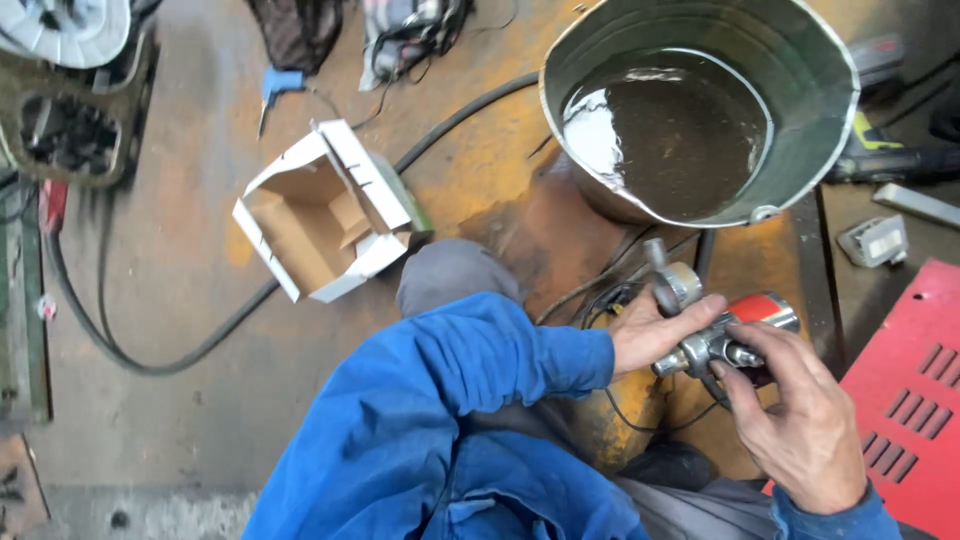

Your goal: Inspecting and manipulating a CO2 gas regulator.

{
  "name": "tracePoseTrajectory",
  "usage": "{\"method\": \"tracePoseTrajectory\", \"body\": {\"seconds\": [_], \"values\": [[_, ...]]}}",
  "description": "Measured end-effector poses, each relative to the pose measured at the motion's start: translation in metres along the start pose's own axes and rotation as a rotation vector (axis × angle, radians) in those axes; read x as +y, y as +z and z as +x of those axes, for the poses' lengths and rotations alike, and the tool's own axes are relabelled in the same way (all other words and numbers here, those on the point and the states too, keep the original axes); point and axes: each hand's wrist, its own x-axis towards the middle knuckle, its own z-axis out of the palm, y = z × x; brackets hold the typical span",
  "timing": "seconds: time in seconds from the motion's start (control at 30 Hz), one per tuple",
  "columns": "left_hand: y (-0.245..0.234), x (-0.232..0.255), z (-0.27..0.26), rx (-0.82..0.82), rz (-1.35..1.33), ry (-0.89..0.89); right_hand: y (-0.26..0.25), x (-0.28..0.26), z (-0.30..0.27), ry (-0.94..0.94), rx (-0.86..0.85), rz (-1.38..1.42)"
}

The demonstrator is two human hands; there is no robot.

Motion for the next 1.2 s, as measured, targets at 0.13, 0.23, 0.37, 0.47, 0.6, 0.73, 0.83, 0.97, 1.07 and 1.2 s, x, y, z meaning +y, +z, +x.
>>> {"method": "tracePoseTrajectory", "body": {"seconds": [0.13,0.23,0.37,0.47,0.6,0.73,0.83,0.97,1.07,1.2], "values": [[0.001,-0.006,-0.002,0.012,-0.053,-0.056,-0.003,-0.001,0.000,0.039,0.031,0.029],[-0.006,-0.005,-0.003,0.009,-0.059,-0.138,-0.003,0.002,-0.002,0.021,0.100,0.021],[-0.014,-0.015,0.002,-0.029,0.067,-0.197,-0.011,0.008,0.001,-0.032,0.089,0.062],[-0.013,-0.020,0.002,-0.023,0.041,-0.260,-0.016,0.011,0.000,0.006,0.067,0.076],[-0.011,-0.005,0.000,0.005,0.013,-0.281,-0.016,0.016,-0.001,-0.017,0.000,0.059],[-0.004,0.000,0.002,-0.015,-0.039,-0.254,-0.009,0.026,-0.003,-0.068,0.032,0.083],[-0.007,-0.004,0.002,0.004,0.003,-0.216,-0.011,0.025,-0.002,-0.050,0.041,0.103],[-0.004,0.003,0.001,0.012,-0.013,-0.272,-0.013,0.025,0.000,-0.027,-0.007,0.110],[-0.007,-0.001,0.001,0.004,0.001,-0.257,-0.009,0.028,-0.001,-0.053,-0.011,0.096],[-0.001,0.005,0.000,-0.005,-0.049,-0.277,-0.008,0.029,-0.002,-0.037,-0.007,0.069]]}}
